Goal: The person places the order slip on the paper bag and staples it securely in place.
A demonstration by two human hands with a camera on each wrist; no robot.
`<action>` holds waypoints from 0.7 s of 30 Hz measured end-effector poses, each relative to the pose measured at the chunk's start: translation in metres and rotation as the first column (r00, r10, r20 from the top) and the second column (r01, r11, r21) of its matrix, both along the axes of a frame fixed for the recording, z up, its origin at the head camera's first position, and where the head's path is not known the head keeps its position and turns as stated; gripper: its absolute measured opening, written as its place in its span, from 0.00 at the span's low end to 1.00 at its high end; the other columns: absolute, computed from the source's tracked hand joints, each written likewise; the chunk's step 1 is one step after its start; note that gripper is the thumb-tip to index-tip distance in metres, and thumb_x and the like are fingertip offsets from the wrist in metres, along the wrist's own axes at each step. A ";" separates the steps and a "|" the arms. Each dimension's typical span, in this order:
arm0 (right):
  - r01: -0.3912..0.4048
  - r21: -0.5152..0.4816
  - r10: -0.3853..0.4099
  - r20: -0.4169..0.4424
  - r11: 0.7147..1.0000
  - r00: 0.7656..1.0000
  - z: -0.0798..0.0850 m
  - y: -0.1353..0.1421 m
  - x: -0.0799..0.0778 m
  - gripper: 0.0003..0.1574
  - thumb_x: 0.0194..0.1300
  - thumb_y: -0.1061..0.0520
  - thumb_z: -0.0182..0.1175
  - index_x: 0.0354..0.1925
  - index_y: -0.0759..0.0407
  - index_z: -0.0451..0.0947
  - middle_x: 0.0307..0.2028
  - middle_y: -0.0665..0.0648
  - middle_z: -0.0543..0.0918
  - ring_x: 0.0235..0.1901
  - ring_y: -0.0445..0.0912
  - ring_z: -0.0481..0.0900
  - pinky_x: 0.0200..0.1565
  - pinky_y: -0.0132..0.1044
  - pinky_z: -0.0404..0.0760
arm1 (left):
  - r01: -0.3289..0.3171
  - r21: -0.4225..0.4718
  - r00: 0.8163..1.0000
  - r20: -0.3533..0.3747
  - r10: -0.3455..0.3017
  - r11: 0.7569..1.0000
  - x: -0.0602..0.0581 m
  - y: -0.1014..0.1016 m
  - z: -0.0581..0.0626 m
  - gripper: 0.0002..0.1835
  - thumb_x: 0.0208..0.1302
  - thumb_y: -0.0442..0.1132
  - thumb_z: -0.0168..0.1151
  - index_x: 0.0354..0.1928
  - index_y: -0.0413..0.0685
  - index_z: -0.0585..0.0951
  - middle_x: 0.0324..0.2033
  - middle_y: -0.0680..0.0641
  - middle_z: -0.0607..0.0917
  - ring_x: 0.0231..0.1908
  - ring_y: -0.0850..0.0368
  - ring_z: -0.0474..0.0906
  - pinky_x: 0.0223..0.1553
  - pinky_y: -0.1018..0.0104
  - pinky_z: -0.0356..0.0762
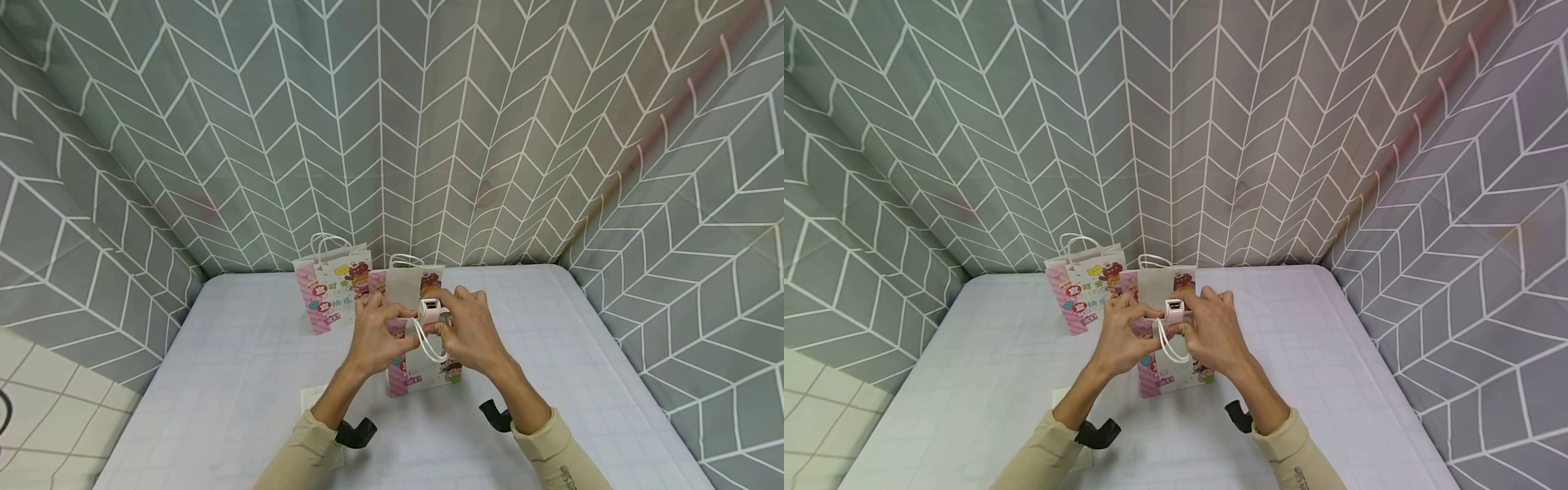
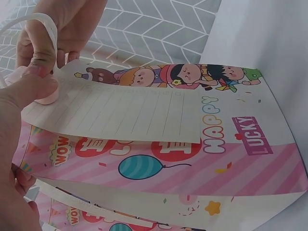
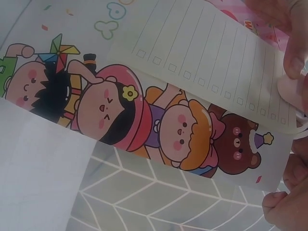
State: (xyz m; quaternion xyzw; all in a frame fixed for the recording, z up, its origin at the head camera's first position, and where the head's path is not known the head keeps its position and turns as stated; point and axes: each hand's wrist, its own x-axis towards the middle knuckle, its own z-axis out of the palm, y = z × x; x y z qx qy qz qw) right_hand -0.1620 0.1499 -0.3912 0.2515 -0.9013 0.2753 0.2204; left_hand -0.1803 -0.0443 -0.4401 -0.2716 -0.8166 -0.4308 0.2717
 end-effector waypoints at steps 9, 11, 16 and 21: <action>-0.004 0.003 0.004 0.026 1.000 1.000 0.001 0.000 -0.001 0.29 0.51 0.53 0.76 0.52 0.49 0.82 0.21 0.45 0.74 0.27 0.41 0.60 0.39 0.44 0.56 | -0.001 0.001 1.000 0.021 0.001 1.000 0.001 -0.001 0.000 0.18 0.41 0.46 0.83 0.37 0.51 0.90 0.25 0.57 0.82 0.34 0.60 0.66 0.48 0.52 0.54; -0.005 0.007 0.005 0.033 1.000 0.999 0.001 0.000 -0.001 0.28 0.51 0.53 0.76 0.52 0.49 0.82 0.22 0.45 0.75 0.27 0.41 0.60 0.40 0.44 0.56 | -0.003 0.000 1.000 0.020 0.003 1.000 0.002 -0.001 0.001 0.19 0.42 0.46 0.83 0.38 0.51 0.90 0.25 0.56 0.82 0.34 0.60 0.66 0.48 0.52 0.54; -0.013 0.005 0.012 0.057 1.000 0.998 0.004 0.002 0.000 0.28 0.53 0.54 0.75 0.53 0.48 0.81 0.22 0.43 0.72 0.28 0.42 0.61 0.41 0.44 0.55 | -0.004 -0.022 1.000 0.015 0.004 1.000 0.002 -0.002 0.002 0.20 0.42 0.47 0.83 0.40 0.53 0.90 0.30 0.56 0.87 0.35 0.61 0.67 0.48 0.51 0.55; -0.025 -0.001 0.025 0.074 1.000 0.997 0.005 0.004 0.000 0.28 0.54 0.53 0.75 0.54 0.49 0.81 0.22 0.42 0.71 0.28 0.42 0.61 0.41 0.44 0.54 | -0.002 -0.056 0.999 0.034 0.004 0.998 0.002 -0.003 0.002 0.21 0.46 0.48 0.82 0.44 0.56 0.89 0.37 0.58 0.90 0.38 0.62 0.69 0.49 0.51 0.55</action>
